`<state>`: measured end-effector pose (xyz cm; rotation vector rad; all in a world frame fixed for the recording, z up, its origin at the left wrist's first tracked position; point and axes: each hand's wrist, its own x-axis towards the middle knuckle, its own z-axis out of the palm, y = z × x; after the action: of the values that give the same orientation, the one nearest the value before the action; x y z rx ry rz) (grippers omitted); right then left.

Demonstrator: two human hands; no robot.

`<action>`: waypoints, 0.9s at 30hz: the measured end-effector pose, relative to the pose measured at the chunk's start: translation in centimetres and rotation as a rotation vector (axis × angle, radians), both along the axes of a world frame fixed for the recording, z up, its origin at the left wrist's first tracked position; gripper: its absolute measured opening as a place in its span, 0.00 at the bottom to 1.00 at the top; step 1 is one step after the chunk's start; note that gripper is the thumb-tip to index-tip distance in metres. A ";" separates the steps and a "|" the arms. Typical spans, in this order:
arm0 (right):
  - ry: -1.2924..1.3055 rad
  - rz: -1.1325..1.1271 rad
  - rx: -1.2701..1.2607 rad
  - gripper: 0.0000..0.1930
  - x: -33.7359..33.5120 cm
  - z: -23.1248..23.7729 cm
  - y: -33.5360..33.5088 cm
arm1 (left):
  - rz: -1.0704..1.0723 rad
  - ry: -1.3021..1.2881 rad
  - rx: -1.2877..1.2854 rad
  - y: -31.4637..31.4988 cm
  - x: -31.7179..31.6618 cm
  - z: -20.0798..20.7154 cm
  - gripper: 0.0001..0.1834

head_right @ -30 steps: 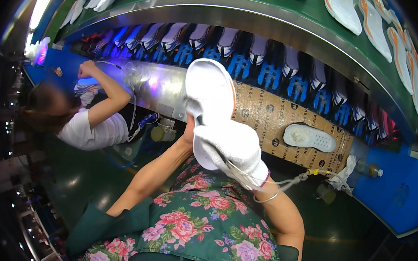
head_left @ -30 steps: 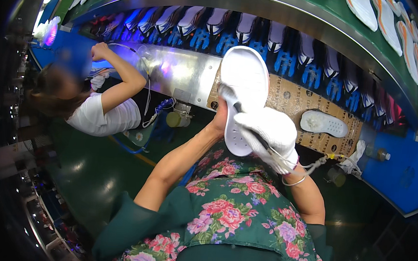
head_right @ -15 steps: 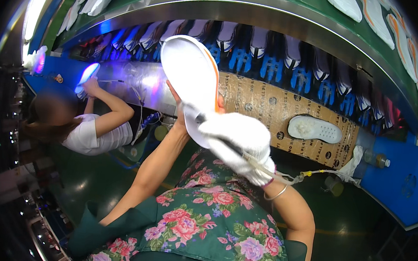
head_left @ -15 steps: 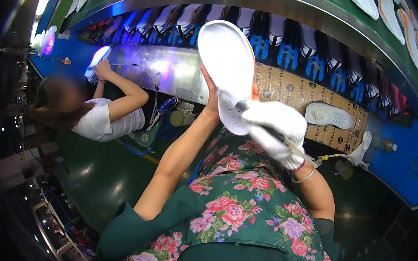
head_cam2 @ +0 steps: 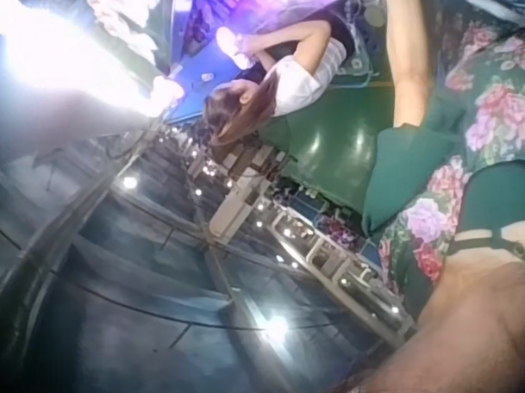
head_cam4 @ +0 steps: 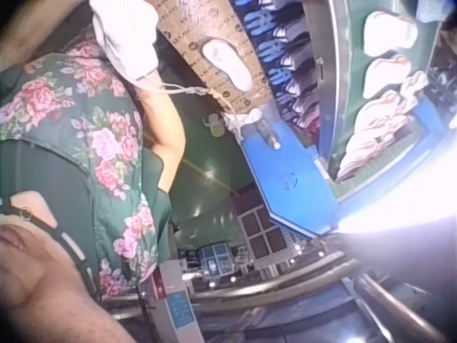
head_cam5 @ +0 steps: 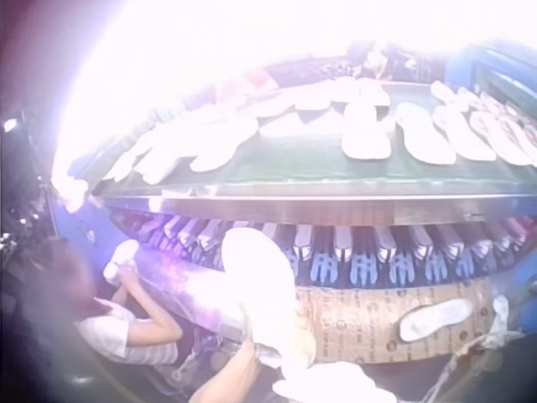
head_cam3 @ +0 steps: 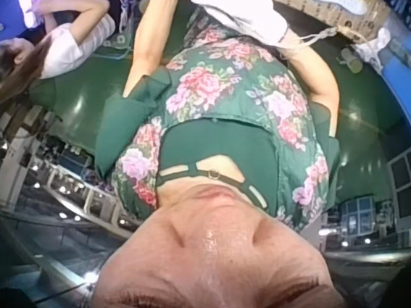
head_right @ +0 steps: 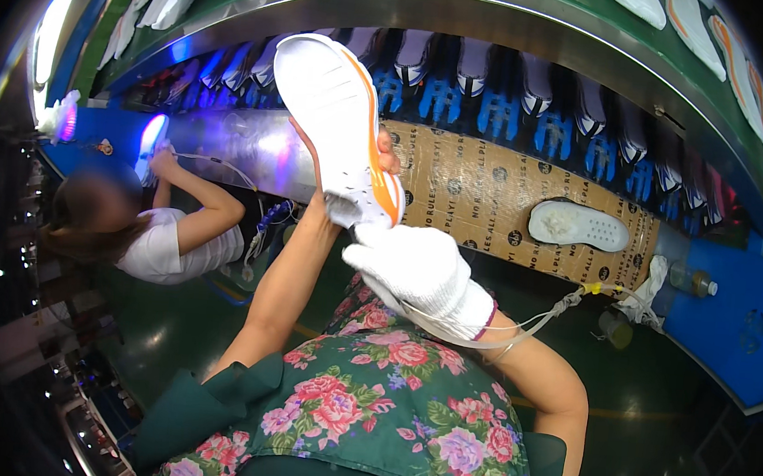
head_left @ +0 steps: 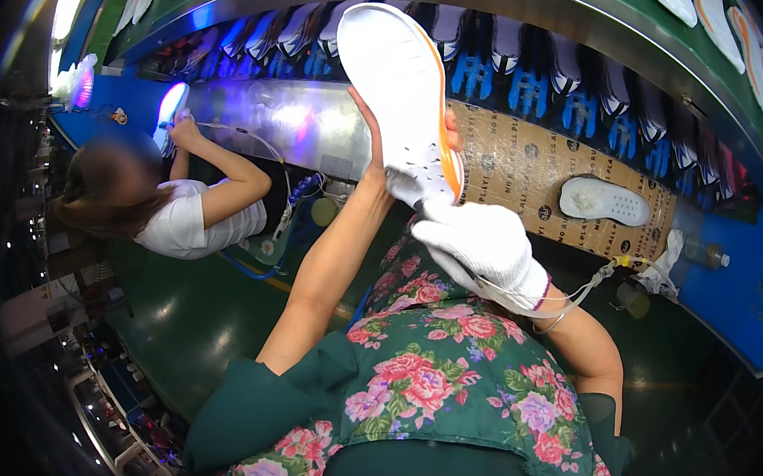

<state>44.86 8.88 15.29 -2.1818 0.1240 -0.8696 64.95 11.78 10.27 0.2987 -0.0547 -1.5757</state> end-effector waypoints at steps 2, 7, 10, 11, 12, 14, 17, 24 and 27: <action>-0.069 0.147 0.244 0.14 0.1 0.5 -0.3 | -0.023 -0.088 -0.071 -0.3 1.1 -0.9 0.63; 0.038 -0.071 -0.002 0.15 0.4 0.9 -0.7 | -0.126 -0.199 -0.080 -1.1 1.2 -0.6 0.63; 0.234 0.002 -0.123 0.13 -0.3 1.5 0.1 | -0.213 -0.242 -0.113 -1.8 1.0 -0.6 0.63; 0.167 0.038 -0.080 0.14 -0.2 1.2 0.1 | -0.241 -0.267 -0.111 -1.9 1.3 -0.6 0.63; 0.100 0.075 -0.037 0.14 -0.1 0.7 0.2 | -0.281 -0.287 -0.092 -2.0 1.6 -0.4 0.61; -0.011 0.183 0.126 0.15 -0.2 0.2 -0.1 | -0.369 -0.263 -0.082 -1.9 1.7 -0.4 0.59; 0.007 0.113 0.057 0.16 -0.7 1.2 -0.7 | -0.458 -0.379 0.026 -2.0 2.1 -0.3 0.54; 0.165 0.179 0.058 0.14 -0.3 0.9 -0.4 | -0.620 -0.897 0.210 -3.4 2.5 -0.7 0.45; 0.130 0.149 0.317 0.09 0.1 1.5 -1.1 | -0.742 -0.950 0.259 -3.3 2.3 -0.6 0.43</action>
<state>44.94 7.75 16.78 -1.9211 0.1500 -0.5808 67.28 8.47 9.63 1.3296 -0.7735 -2.0270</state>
